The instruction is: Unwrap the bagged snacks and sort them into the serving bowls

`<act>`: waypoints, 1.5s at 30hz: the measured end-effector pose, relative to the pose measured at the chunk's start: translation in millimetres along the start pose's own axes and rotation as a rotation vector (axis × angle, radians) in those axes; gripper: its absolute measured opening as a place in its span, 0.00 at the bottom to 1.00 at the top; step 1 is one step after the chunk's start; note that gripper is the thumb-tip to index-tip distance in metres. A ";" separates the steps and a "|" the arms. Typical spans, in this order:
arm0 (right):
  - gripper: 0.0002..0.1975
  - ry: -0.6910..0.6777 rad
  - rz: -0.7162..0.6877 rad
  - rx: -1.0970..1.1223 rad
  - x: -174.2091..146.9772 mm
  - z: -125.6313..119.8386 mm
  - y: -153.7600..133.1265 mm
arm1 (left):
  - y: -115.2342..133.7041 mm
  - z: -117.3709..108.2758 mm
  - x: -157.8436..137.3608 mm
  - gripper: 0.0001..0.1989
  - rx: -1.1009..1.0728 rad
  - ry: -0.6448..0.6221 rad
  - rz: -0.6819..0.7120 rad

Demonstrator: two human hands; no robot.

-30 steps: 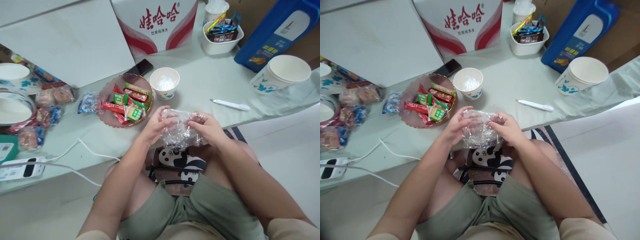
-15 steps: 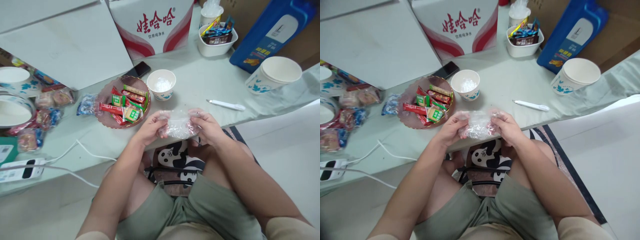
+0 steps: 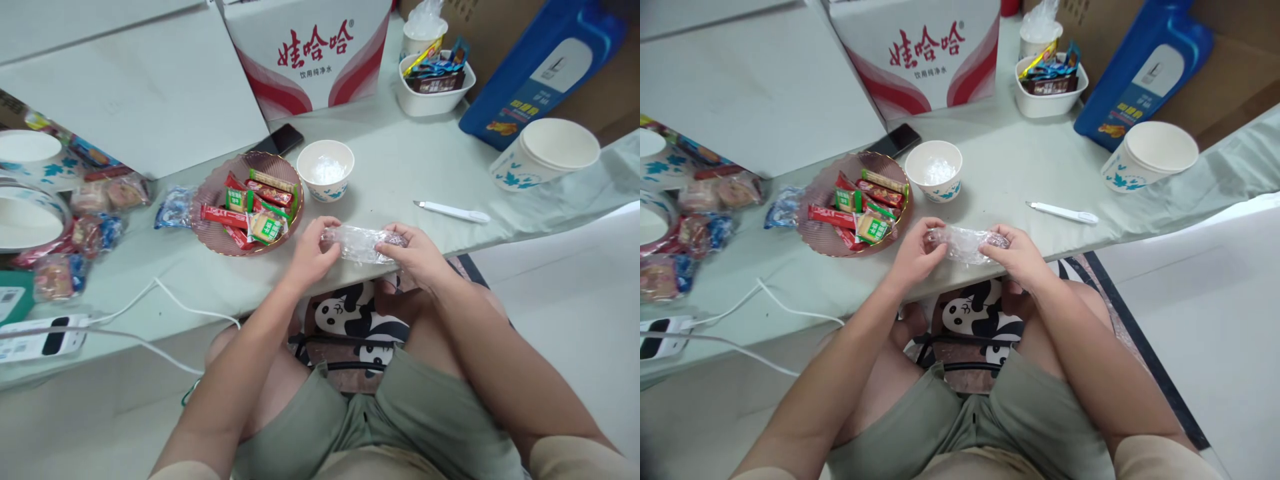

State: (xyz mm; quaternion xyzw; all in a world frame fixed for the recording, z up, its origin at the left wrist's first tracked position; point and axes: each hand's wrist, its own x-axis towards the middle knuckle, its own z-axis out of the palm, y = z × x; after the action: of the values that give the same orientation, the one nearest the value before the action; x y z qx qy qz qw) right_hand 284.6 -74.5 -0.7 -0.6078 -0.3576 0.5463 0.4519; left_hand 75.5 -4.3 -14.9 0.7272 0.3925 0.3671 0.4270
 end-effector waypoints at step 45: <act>0.17 0.219 -0.655 -1.350 131.5 80.2 -141.5 | 13.7 -129.7 -31.8 0.13 0.077 1.084 0.266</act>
State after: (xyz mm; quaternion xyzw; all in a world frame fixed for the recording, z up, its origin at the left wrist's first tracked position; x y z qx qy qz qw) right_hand 233.2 107.8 87.9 -0.6660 -0.7297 -0.0170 0.1539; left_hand -47.1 6.2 38.7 0.4928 0.4738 0.7246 0.0874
